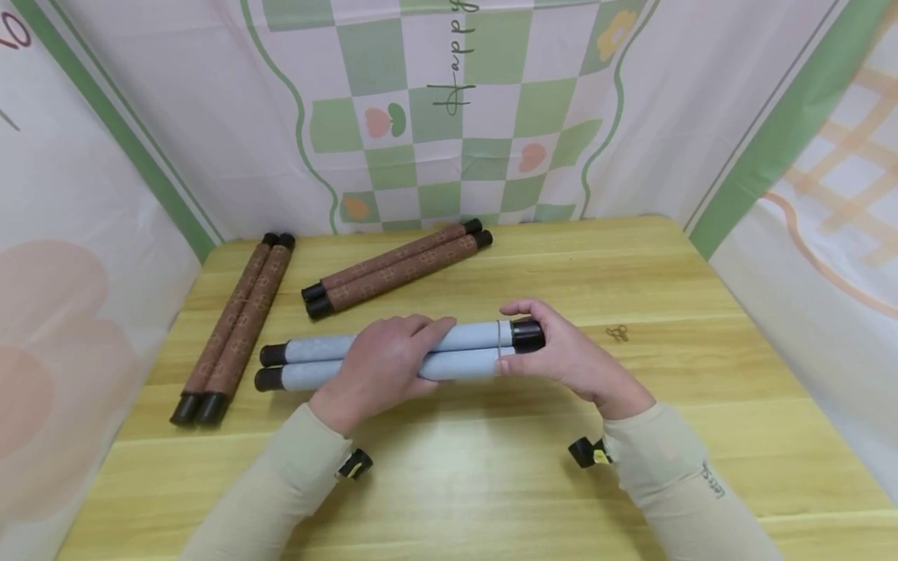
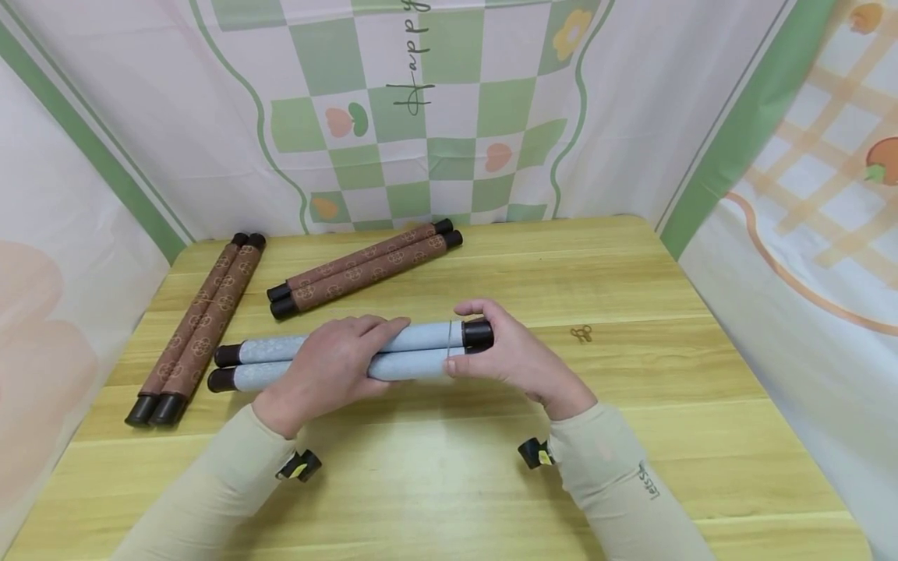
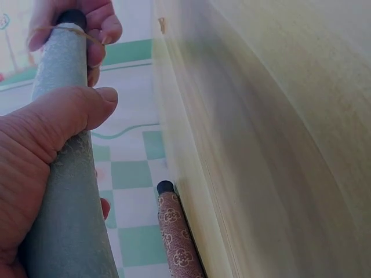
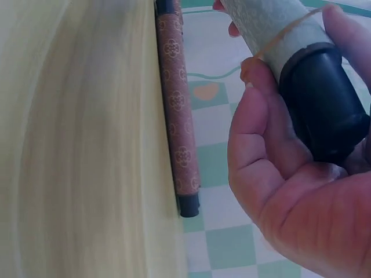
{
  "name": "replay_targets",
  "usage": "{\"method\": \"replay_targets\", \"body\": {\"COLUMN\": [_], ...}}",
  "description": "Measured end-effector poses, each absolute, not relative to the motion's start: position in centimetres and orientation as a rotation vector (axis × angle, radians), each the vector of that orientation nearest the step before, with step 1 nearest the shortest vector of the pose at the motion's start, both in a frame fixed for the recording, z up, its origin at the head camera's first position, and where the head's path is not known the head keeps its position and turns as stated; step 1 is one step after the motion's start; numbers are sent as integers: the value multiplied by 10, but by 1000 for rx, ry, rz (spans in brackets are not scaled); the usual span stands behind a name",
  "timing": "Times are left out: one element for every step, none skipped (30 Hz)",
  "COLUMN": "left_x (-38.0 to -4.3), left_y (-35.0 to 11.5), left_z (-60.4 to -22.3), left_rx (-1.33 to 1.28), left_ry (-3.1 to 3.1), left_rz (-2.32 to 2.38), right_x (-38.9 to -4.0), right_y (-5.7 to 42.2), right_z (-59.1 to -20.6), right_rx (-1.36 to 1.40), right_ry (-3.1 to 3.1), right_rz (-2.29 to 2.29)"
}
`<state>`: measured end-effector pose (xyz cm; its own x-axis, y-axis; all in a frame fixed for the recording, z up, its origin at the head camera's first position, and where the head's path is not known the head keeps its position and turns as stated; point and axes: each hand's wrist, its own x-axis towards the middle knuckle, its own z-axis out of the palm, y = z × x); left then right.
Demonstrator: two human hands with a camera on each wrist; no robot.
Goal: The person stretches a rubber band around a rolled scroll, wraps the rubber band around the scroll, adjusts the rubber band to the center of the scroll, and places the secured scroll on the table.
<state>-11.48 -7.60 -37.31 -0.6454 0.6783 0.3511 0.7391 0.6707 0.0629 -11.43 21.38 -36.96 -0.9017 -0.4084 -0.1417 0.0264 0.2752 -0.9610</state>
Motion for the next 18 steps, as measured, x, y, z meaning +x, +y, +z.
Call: {"method": "replay_targets", "body": {"left_x": [-115,-115,-115,-115,-115,-115,-115,-115,-116,-116,-116,-117,-117,-117,-117,-117,-117,-117], "left_y": [-76,-75,-75,-75,-74,-74,-74,-73,-73,-73,-73,-73,-73,-73,-73,-73,-73,-73], "left_z": [-373,-373,-373,-372,-372,-372,-372,-372,-372,-372,-372,-372,-372,-372,-373,-373,-373,-373], "left_rx": [-1123,-1116,-1107,-1096,-1083,-1072,-1060,-1051,-1041,-1032,-1022,-1014,-1005,-998,-988,-978,-967,-955], "left_ry": [-2598,-2607,-2613,-2617,-2620,-2619,-2617,-2613,-2609,-2606,-2602,-2595,-2586,-2572,-2560,-2546,-2532,-2517], "left_rz": [-283,-280,-283,-286,-292,-296,-299,-305,-306,-303,-301,-295,-290,-287,-278,-274,-269,-264], "right_x": [-114,-113,-112,-112,-111,-110,-110,-109,-108,-108,-107,-107,-107,-106,-105,-105,-104,-104], "right_y": [213,212,211,211,210,209,208,207,206,205,204,203,201,200,198,197,195,193], "right_z": [-370,-371,-373,-374,-375,-376,-377,-378,-378,-379,-380,-380,-381,-381,-381,-382,-382,-383], "right_rx": [-334,-319,-309,-303,-298,-291,-284,-277,-267,-253,-235,-214,-192,-170,-154,-142,-134,-127], "right_ry": [2176,2161,2147,2132,2119,2102,2086,2075,2061,2048,2039,2031,2026,2022,2024,2029,2033,2036], "right_rz": [-1686,-1714,-1744,-1779,-1812,-1847,-1880,-1908,-1937,-1963,-1984,-2006,-2024,-2040,-2052,-2061,-2071,-2081]}}
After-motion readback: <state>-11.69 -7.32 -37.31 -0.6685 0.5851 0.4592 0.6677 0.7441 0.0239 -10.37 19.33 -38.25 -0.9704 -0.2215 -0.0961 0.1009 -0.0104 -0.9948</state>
